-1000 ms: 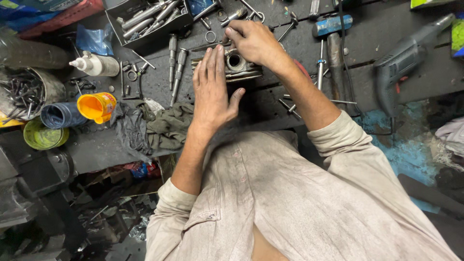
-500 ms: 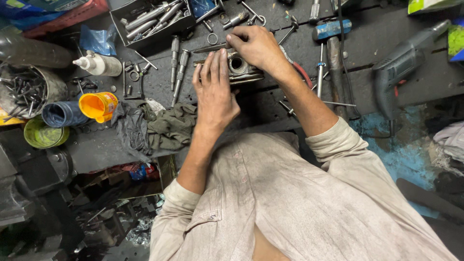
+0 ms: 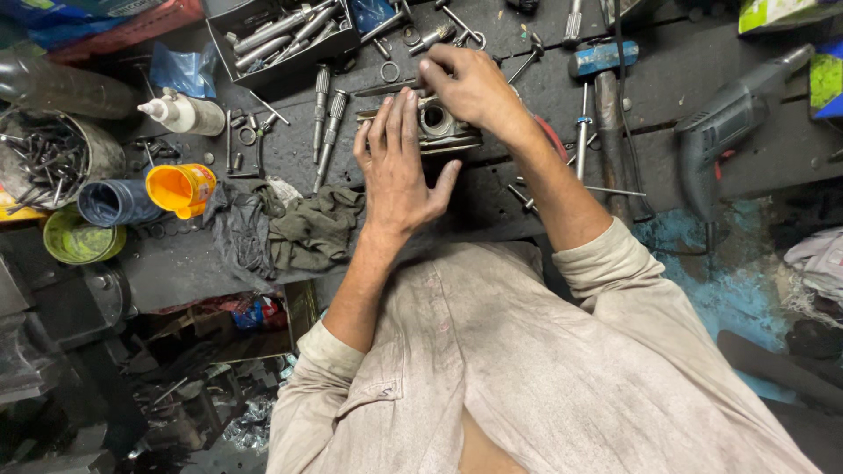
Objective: The person cleans a metal engine part with a rag, then uses a reamer tool to enlarge a hole in the part. They secure the part in a bench vise and continue reaming the hole with both hands.
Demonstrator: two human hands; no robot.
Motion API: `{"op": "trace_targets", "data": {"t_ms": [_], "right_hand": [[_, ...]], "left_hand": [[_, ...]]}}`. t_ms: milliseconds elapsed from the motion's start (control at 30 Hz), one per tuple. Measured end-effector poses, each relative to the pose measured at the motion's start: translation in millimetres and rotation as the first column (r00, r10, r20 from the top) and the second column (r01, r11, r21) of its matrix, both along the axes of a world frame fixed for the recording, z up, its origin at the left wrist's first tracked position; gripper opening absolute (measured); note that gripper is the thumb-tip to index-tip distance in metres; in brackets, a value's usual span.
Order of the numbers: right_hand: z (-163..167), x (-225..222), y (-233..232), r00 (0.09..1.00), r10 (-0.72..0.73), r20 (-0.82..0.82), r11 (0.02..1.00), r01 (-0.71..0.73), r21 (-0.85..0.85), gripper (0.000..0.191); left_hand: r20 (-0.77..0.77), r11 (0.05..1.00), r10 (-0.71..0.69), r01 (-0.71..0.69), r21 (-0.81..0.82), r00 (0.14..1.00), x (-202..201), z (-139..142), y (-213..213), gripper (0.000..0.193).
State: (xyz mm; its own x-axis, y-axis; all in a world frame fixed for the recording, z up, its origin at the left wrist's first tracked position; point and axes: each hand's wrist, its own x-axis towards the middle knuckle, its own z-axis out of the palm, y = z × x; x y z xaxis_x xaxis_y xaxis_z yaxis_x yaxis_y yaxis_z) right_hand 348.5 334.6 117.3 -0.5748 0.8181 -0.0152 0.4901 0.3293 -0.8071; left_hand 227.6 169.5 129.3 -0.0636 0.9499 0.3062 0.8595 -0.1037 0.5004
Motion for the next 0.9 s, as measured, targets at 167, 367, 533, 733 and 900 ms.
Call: {"op": "trace_targets", "data": {"t_ms": [167,367,533,733,900], "right_hand": [[-5.5,-0.2,8.1,0.99,0.103,0.096,0.992,-0.109,0.056,0.031],[-5.3,-1.5,4.7,0.993,0.075,0.094,0.996,-0.079,0.045,0.033],[11.0,-2.1,-6.8,0.995,0.037,0.095,0.999,-0.034,-0.025,0.035],[13.4,-1.0,-5.5,0.997,0.014,0.073,0.997,-0.008,-0.082,0.033],[2.2,-1.9,3.8,0.993,0.075,0.09,0.995,-0.081,0.063,0.031]], "left_hand": [[0.022,0.999,-0.028,0.029,-0.029,0.999,-4.9,4.0,-2.3,0.102],[-0.004,0.998,0.046,-0.046,-0.045,0.999,0.9,-5.5,0.4,0.101],[-0.047,0.981,0.183,-0.18,0.067,0.982,15.7,-11.5,4.5,0.099],[0.06,1.0,0.019,-0.019,-0.004,0.998,4.2,-0.7,-0.1,0.101],[0.061,0.999,-0.04,0.041,-0.02,0.997,-4.8,9.9,-1.7,0.104]]}}
